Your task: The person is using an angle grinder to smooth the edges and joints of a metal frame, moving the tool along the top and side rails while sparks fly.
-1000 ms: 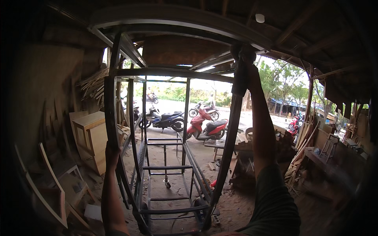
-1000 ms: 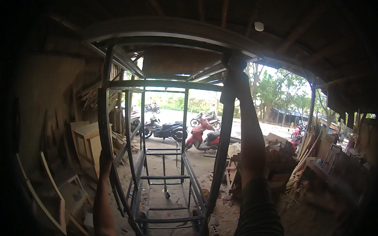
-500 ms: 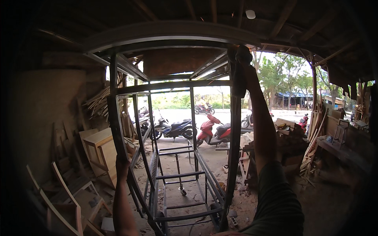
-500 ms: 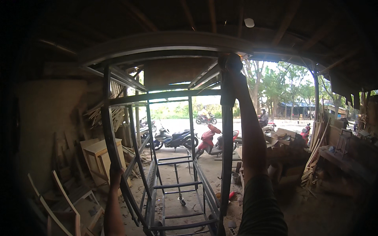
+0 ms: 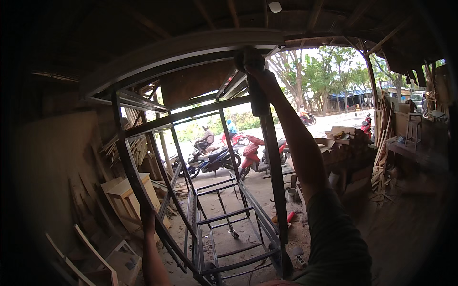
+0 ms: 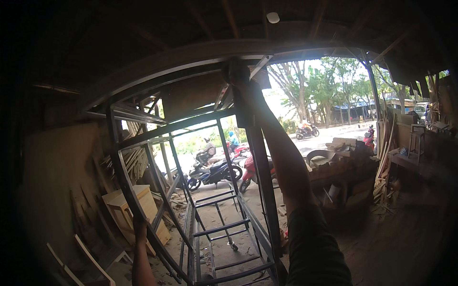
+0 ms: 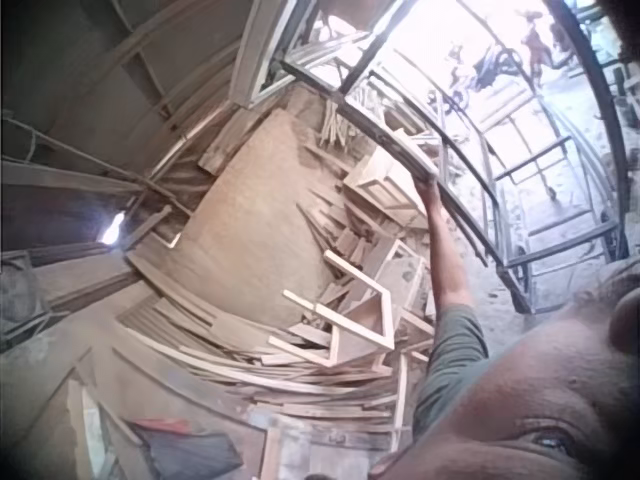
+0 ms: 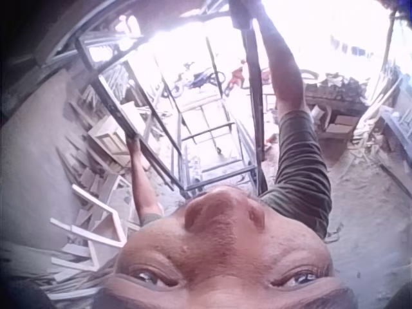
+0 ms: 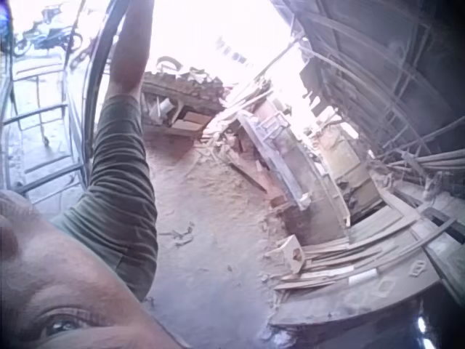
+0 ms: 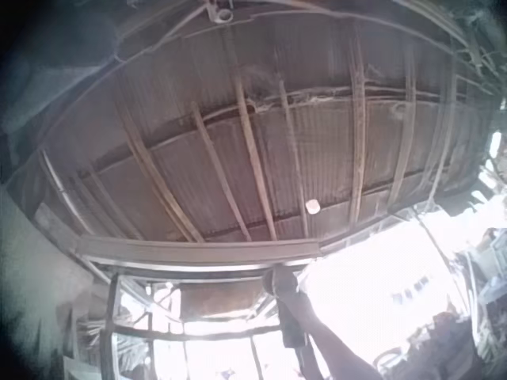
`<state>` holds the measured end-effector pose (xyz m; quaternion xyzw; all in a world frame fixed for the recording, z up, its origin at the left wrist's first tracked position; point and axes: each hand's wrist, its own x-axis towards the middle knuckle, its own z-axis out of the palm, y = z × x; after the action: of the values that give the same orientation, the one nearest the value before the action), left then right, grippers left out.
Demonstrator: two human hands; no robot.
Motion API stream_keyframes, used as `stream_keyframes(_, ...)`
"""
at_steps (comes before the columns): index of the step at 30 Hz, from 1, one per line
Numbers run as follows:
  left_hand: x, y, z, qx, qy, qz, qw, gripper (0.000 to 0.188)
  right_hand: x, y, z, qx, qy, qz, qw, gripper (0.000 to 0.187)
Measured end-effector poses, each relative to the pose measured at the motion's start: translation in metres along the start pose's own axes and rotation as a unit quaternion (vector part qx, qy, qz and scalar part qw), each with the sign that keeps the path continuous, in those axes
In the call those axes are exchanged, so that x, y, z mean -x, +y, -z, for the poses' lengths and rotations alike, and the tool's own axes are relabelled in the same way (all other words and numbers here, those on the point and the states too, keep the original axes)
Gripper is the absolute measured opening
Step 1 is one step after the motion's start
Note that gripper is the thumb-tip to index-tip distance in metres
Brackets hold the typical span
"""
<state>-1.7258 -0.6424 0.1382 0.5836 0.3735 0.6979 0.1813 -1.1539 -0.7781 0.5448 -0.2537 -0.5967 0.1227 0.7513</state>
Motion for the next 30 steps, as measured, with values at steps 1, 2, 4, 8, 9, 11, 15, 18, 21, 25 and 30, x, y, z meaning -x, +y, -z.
stream_keyframes(1, -0.003, -0.004, 0.009, -0.002, -0.012, 0.014, 1.0, 0.074, -0.001, -0.002, 0.003, -0.017, -0.001, 0.005, 1.0, 0.052)
stream_keyframes(2, -0.003, -0.004, 0.009, 0.007, -0.023, 0.023, 0.999, 0.074, -0.004, 0.0, 0.01, -0.009, 0.005, -0.003, 1.0, 0.051)
stream_keyframes(4, 0.001, -0.005, 0.011, 0.023, -0.043, 0.043, 0.998, 0.074, -0.009, 0.004, 0.032, 0.005, 0.016, -0.024, 1.0, 0.05)
stream_keyframes(8, -0.001, -0.009, 0.008, 0.013, -0.024, -0.018, 0.999, 0.072, -0.019, 0.011, 0.035, -0.056, -0.007, -0.003, 0.998, 0.048)
stream_keyframes(9, 0.0, -0.01, 0.009, 0.002, -0.018, -0.019, 1.0, 0.072, -0.019, 0.013, 0.032, -0.058, -0.011, -0.002, 0.998, 0.048)
stream_keyframes(11, -0.003, -0.007, 0.006, -0.025, -0.014, -0.026, 0.999, 0.072, -0.018, 0.014, 0.033, -0.066, -0.01, 0.0, 0.998, 0.048)
stream_keyframes(15, -0.003, 0.0, 0.0, -0.007, -0.019, 0.025, 0.999, 0.072, -0.011, 0.005, 0.019, -0.03, -0.041, -0.02, 0.999, 0.052)
stream_keyframes(18, 0.0, 0.001, 0.01, -0.016, -0.02, -0.002, 1.0, 0.07, 0.0, -0.007, 0.013, 0.029, 0.002, -0.028, 0.999, 0.055)
stream_keyframes(21, 0.003, 0.003, 0.014, 0.003, -0.016, -0.015, 1.0, 0.067, 0.029, -0.007, 0.017, 0.028, -0.021, -0.041, 0.999, 0.054)
stream_keyframes(25, -0.009, 0.006, -0.026, 0.009, -0.031, -0.01, 0.999, 0.064, 0.052, 0.034, 0.095, -0.028, 0.017, -0.066, 0.997, 0.051)
stream_keyframes(30, -0.008, -0.014, 0.008, -0.026, -0.036, -0.017, 0.999, 0.063, 0.234, 0.045, 0.121, -0.194, -0.003, -0.158, 0.968, 0.051)
